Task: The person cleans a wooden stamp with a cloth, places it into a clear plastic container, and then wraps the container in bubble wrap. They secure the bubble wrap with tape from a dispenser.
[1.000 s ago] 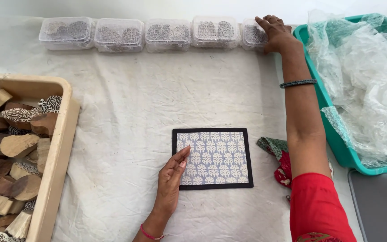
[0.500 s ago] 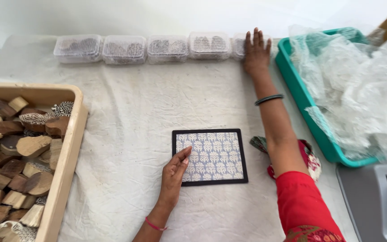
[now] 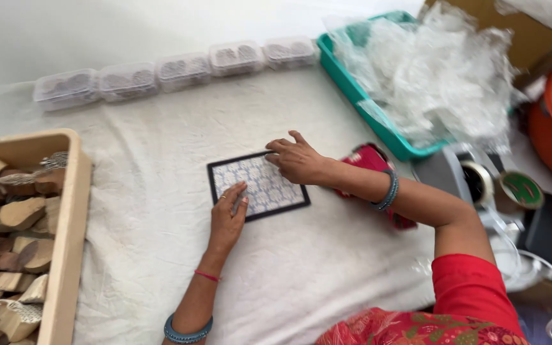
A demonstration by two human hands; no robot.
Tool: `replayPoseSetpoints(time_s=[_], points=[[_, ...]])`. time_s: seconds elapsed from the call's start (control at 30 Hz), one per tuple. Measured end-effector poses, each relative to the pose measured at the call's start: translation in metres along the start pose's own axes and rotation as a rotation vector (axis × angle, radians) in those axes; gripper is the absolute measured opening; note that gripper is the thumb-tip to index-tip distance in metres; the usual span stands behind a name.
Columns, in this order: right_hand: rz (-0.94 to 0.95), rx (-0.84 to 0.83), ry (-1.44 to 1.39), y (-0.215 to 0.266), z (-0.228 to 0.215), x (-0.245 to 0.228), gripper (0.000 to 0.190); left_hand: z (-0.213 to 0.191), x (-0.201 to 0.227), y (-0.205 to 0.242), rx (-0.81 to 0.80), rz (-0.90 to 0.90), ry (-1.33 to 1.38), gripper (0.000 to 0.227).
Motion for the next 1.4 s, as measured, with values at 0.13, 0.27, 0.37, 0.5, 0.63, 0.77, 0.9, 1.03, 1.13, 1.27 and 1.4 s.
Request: replayPoseSetpoints(time_s=[0.13,0.27,0.37,0.5,0.63,0.77,0.9,1.03,1.13,1.27,1.4], points=[[0.031,-0.054,-0.084,0.066,-0.043,-0.017,0.051,0.007,0.018,0.011,-0.081,0.297,-0.297,0.032],[0.088,-0.011,-0.124,0.114,-0.036,0.001,0.058,0.013,0.02,0.015,-0.112,0.421,-0.588,0.036],[0.156,-0.087,-0.025,0.138,0.007,0.037,0.045,0.02,-0.006,0.009,-0.082,0.448,-0.601,0.038],[0.327,-0.415,0.116,0.121,-0.012,0.03,0.038,0.016,-0.012,0.024,-0.102,0.39,-0.565,0.038],[-0.031,-0.045,0.141,0.066,-0.027,-0.002,0.05,-0.005,0.01,0.072,-0.082,0.344,-0.688,0.045],[-0.231,0.147,0.027,0.012,-0.026,-0.034,0.047,-0.026,0.035,0.123,-0.343,0.334,-0.748,0.05],[-0.377,0.3,-0.157,-0.038,0.008,-0.052,0.047,-0.051,0.064,0.216,-0.353,0.122,-0.46,0.048],[-0.429,0.403,-0.253,-0.033,0.042,-0.059,0.043,-0.046,0.049,0.288,-0.462,-0.245,-0.305,0.044],[-0.423,0.469,-0.324,-0.029,0.054,-0.054,0.04,0.0,-0.009,0.313,-0.398,-0.374,0.274,0.041],[-0.389,0.455,-0.364,-0.023,0.049,-0.054,0.04,0.079,-0.092,0.302,-0.518,-0.156,0.348,0.041],[-0.402,0.439,-0.365,-0.019,0.042,-0.058,0.042,0.098,-0.126,0.301,-0.762,-0.153,0.461,0.048]])
Point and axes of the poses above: each hand's wrist, its own y-axis away from the middle knuckle, its own z-axis out of the palm, x = y × z, the point moved 2 cm from there along -y, towards the middle knuckle, and after that the axes turned 6 degrees about x, right-handed, at the moved point
